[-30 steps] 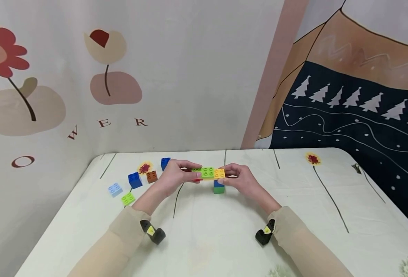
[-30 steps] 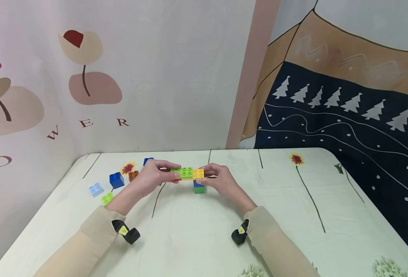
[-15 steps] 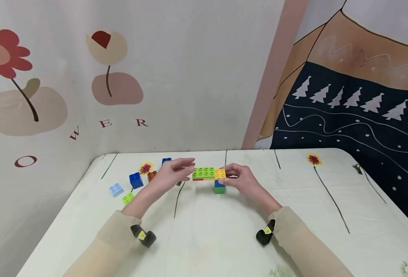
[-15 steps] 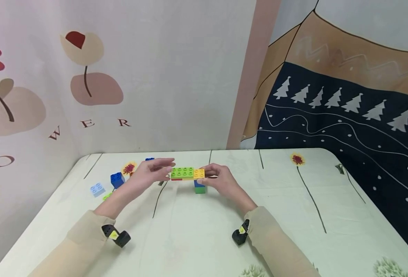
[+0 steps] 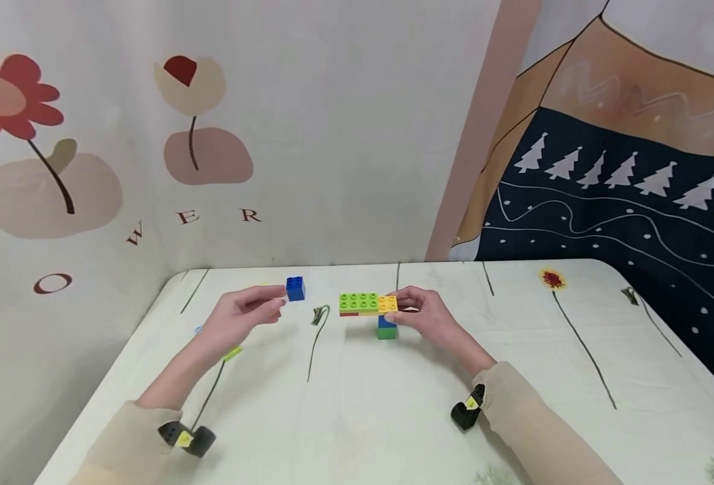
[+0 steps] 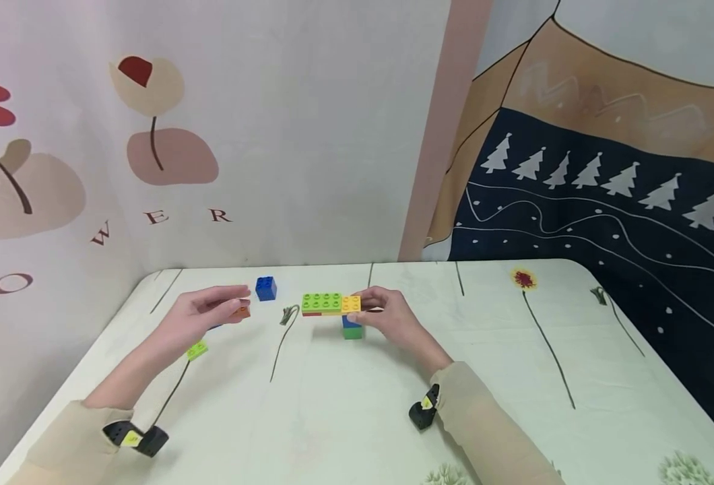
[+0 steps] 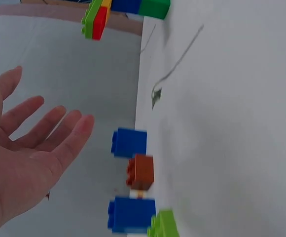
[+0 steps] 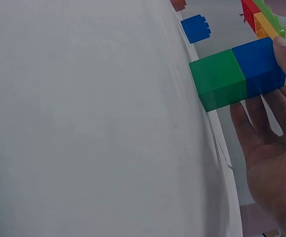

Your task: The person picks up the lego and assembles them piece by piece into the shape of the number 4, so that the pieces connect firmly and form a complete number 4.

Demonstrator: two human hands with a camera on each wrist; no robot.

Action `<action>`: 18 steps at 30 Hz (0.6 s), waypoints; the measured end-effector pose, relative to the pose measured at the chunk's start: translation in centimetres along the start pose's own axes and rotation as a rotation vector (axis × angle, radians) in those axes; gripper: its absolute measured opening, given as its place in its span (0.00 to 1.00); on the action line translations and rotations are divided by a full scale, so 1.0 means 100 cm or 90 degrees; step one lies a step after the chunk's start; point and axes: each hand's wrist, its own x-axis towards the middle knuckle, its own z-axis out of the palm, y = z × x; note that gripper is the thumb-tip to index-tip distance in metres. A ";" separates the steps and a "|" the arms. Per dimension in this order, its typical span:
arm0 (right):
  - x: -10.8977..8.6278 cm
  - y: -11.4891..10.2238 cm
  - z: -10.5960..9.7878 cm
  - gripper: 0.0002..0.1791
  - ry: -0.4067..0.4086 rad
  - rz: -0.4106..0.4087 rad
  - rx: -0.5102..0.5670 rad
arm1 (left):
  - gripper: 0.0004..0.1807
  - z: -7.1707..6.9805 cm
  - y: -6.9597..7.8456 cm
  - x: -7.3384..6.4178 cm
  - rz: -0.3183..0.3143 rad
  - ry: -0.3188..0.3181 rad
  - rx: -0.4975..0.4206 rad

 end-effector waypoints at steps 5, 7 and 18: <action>-0.001 0.000 -0.001 0.20 0.003 0.005 -0.007 | 0.26 -0.020 -0.011 -0.016 0.002 0.027 0.070; -0.001 0.000 -0.001 0.20 0.006 0.007 -0.011 | 0.26 -0.026 -0.015 -0.022 -0.010 0.037 0.090; 0.000 0.000 0.000 0.20 -0.002 0.005 -0.004 | 0.21 -0.041 -0.051 -0.052 -0.019 0.126 0.129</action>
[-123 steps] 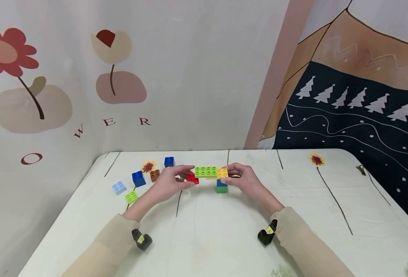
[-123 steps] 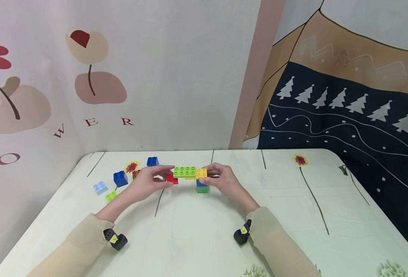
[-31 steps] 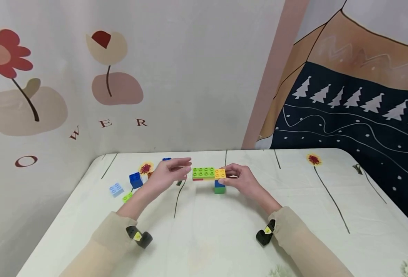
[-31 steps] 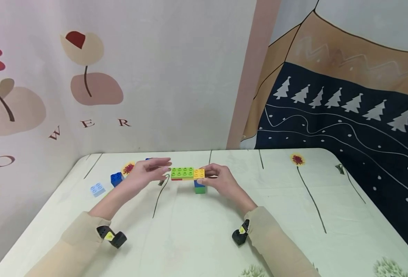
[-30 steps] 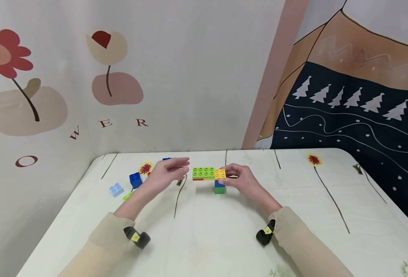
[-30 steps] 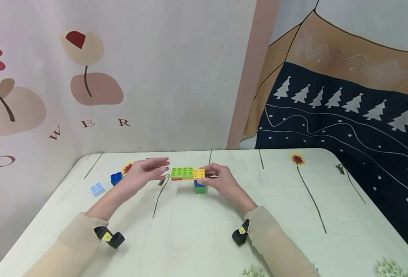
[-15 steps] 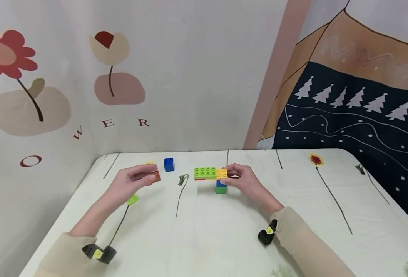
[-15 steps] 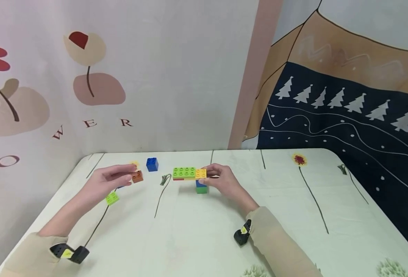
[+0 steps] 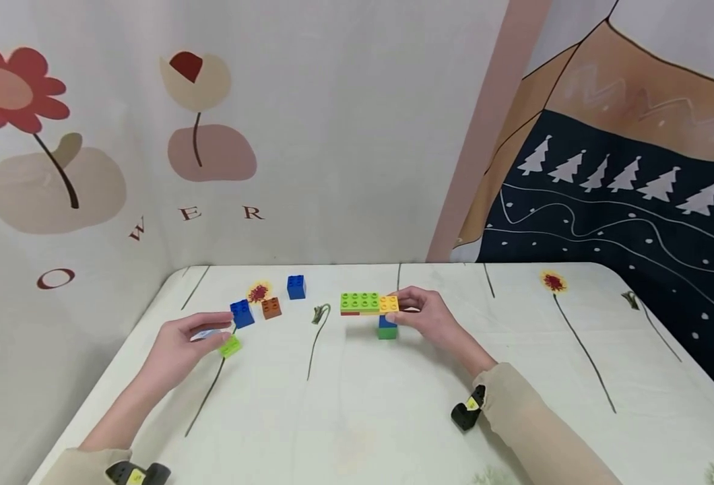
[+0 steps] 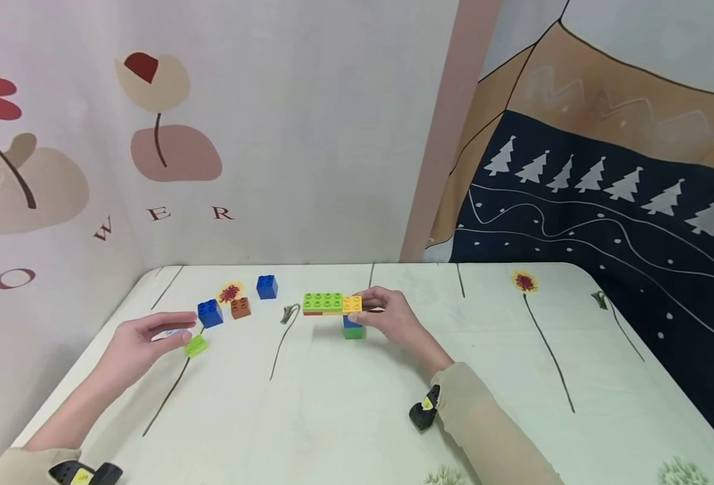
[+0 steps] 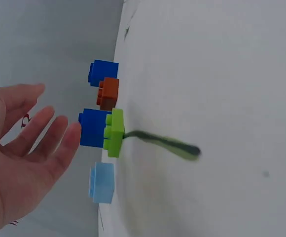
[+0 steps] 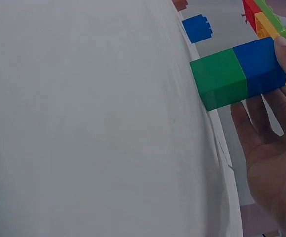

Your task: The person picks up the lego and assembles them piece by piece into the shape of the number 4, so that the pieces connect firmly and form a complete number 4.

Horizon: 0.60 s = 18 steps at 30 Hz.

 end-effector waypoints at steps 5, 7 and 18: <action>0.000 0.001 0.000 0.20 0.002 0.004 0.000 | 0.22 0.002 -0.009 -0.002 0.016 0.030 0.061; 0.000 0.001 0.000 0.20 0.000 0.002 0.001 | 0.22 0.002 -0.012 -0.002 0.013 0.015 0.083; -0.001 0.000 0.002 0.20 0.001 -0.001 -0.006 | 0.24 0.009 -0.022 0.006 0.021 -0.055 0.133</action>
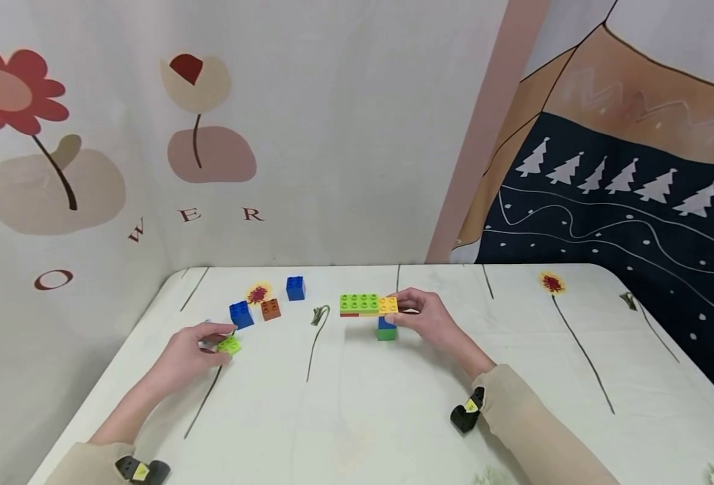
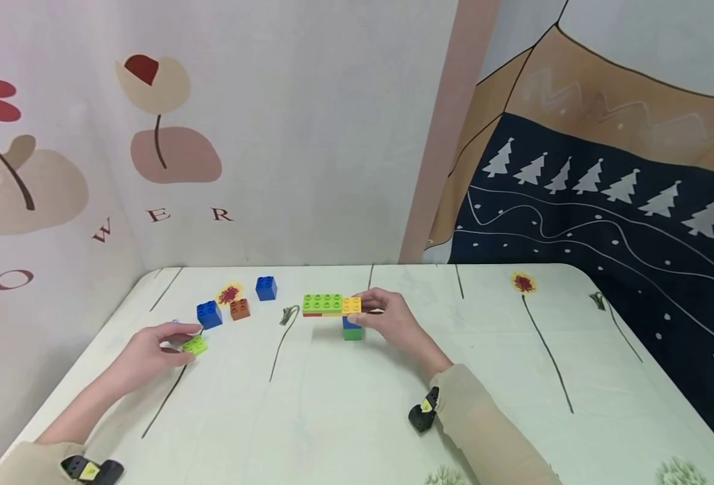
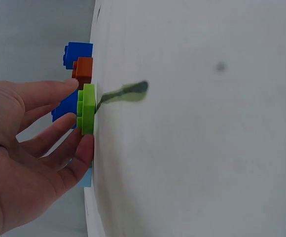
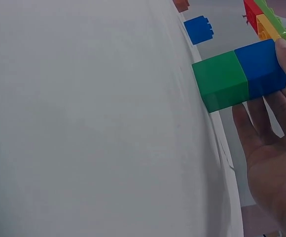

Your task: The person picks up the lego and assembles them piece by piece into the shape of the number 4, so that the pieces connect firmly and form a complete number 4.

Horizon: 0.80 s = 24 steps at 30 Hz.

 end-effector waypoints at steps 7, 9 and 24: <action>0.000 0.002 0.001 0.20 0.000 -0.009 0.003 | 0.28 0.006 0.004 0.006 0.017 -0.016 0.002; -0.001 0.003 0.002 0.20 0.002 -0.010 0.002 | 0.28 0.008 0.004 0.008 0.022 -0.022 0.001; -0.005 0.000 0.001 0.22 -0.006 -0.020 -0.012 | 0.22 0.002 0.016 0.014 0.033 -0.089 -0.024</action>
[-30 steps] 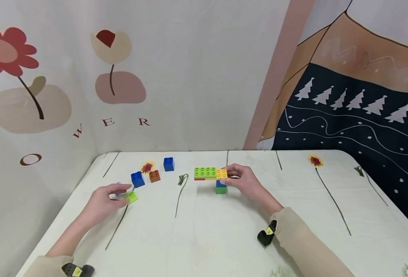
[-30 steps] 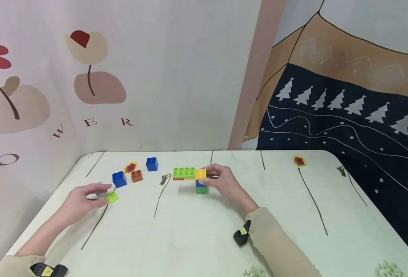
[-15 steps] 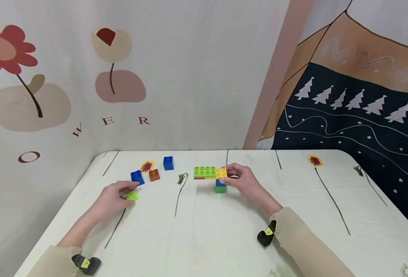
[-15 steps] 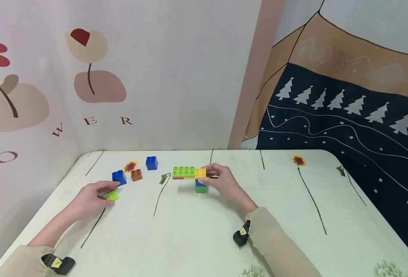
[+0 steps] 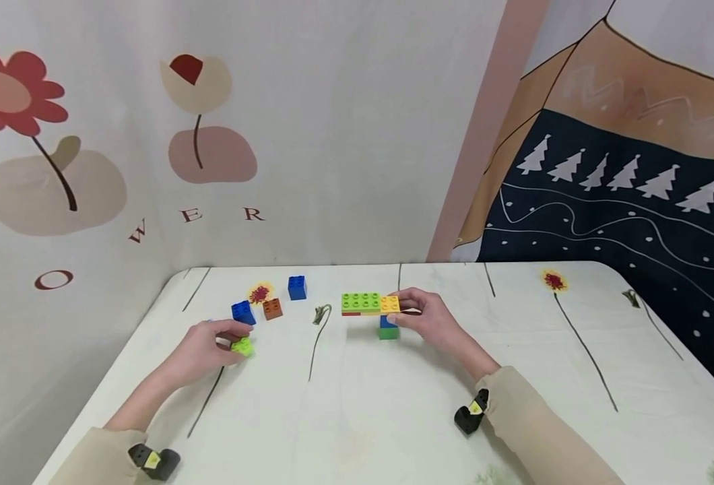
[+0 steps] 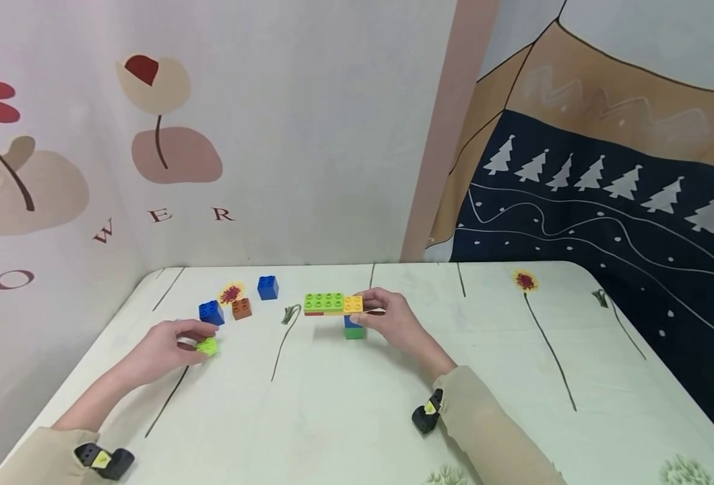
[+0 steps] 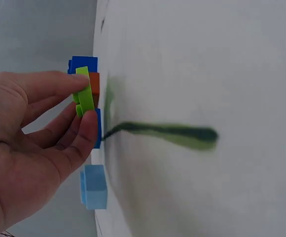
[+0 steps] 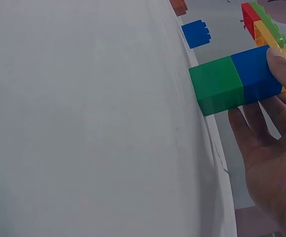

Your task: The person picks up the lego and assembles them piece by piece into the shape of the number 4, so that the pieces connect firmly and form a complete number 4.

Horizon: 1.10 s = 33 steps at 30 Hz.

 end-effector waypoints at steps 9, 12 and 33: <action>0.000 0.000 -0.001 0.22 -0.011 -0.011 0.015 | 0.21 0.000 0.030 0.006 0.017 -0.008 -0.054; 0.000 0.000 -0.002 0.22 -0.009 -0.004 0.016 | 0.21 0.000 0.044 0.010 0.015 -0.012 -0.085; 0.004 0.005 -0.001 0.21 -0.009 0.004 0.030 | 0.19 0.031 0.122 0.065 0.077 -0.008 -0.125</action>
